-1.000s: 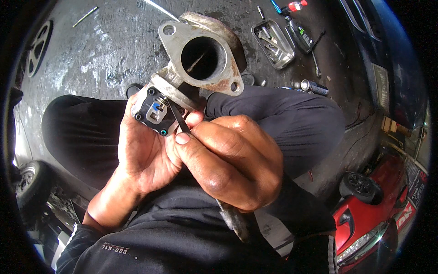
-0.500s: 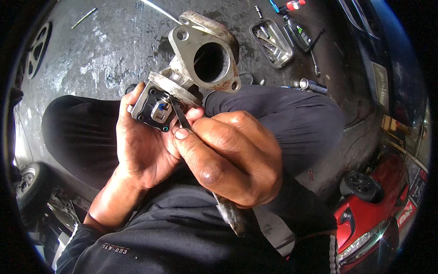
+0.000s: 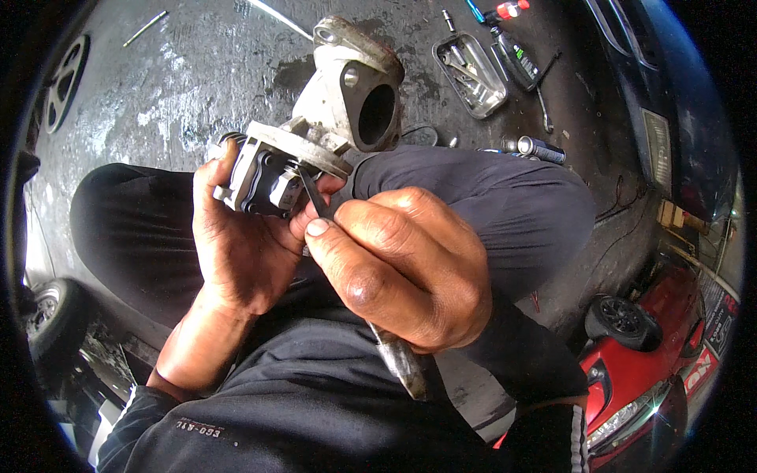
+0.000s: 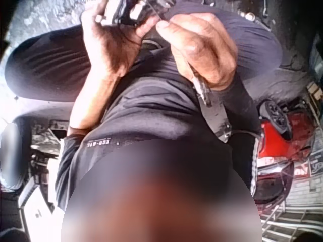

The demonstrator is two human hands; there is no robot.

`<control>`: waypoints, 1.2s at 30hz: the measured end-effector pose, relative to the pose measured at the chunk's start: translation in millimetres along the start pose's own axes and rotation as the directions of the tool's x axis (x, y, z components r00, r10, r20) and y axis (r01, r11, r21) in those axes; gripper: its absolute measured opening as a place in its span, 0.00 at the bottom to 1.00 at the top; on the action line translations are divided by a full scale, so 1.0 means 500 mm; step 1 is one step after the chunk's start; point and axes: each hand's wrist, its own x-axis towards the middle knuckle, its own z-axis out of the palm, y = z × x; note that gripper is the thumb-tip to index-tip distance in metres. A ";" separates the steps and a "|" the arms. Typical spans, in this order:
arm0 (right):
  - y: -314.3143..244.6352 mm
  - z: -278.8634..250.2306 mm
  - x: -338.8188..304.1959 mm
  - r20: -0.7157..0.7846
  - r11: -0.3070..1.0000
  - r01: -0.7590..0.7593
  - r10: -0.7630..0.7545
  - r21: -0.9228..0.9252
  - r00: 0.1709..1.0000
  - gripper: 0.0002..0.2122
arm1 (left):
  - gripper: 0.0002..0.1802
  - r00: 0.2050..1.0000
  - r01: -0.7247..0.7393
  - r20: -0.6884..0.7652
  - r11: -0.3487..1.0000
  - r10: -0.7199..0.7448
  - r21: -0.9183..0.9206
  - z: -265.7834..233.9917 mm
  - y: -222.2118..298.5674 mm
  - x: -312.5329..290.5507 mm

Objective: The person disassembles a carburetor, sprays it with cleaner, and uses a screwdriver to adjust internal components. They repeatedly rotate and inspect the carburetor while seated on the floor in a workshop.

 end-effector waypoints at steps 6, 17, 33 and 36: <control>0.004 -0.006 0.004 0.028 1.000 0.002 -0.001 -0.019 1.000 0.16 | 0.35 0.994 -0.097 -0.035 0.968 0.108 0.232 0.009 -0.002 -0.006; 0.084 -0.283 0.025 -0.429 0.802 -0.516 0.370 -0.301 0.824 0.13 | 0.37 0.981 -0.049 -0.166 0.957 0.100 0.287 -0.011 0.004 0.014; 0.315 -0.017 -0.709 0.022 -0.115 -0.991 0.993 -0.075 -0.117 0.42 | 0.33 0.923 -0.183 -0.255 0.914 0.287 0.363 -0.039 0.077 0.073; 0.400 -0.085 -0.666 -0.541 0.226 -0.935 0.840 0.274 0.044 0.53 | 0.33 0.939 -0.213 -0.194 0.924 0.283 0.319 -0.029 0.067 0.090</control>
